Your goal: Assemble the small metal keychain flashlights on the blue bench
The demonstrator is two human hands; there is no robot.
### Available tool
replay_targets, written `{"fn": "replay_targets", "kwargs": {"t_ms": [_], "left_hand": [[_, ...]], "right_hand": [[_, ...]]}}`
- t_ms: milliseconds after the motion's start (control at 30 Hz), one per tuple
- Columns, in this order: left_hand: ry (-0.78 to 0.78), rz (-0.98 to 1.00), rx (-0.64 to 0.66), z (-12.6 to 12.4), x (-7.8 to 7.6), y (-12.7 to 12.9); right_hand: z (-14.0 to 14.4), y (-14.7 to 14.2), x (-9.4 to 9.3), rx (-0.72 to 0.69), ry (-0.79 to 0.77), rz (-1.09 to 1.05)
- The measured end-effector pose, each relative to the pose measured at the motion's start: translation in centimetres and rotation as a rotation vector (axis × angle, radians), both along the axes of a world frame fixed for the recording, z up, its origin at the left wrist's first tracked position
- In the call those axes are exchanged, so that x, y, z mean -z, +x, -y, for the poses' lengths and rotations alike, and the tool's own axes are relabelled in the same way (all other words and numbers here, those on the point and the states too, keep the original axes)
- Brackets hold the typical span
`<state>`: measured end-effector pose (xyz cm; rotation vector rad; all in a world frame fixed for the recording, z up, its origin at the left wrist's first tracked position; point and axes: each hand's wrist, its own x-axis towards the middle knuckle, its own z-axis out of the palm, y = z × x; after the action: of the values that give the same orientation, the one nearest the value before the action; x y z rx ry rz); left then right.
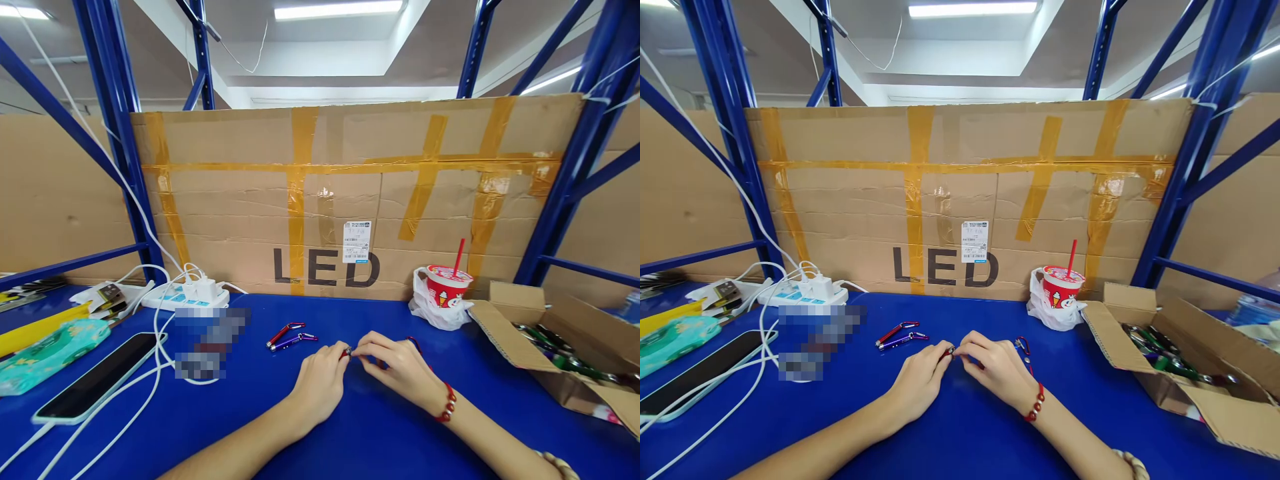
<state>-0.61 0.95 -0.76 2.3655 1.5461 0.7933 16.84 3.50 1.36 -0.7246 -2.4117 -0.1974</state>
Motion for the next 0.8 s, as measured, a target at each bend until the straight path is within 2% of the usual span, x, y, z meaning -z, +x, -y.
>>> {"fn": "replay_targets", "kwargs": {"t_ms": [567, 800], "left_hand": [[-0.005, 0.0, 0.04, 0.13, -0.33, 0.09], [-0.011, -0.006, 0.043, 0.26, -0.36, 0.07]], "right_hand": [[-0.07, -0.03, 0.09, -0.042, 0.088, -0.043], [-0.39, 0.23, 0.29, -0.023, 0.07, -0.029]]}}
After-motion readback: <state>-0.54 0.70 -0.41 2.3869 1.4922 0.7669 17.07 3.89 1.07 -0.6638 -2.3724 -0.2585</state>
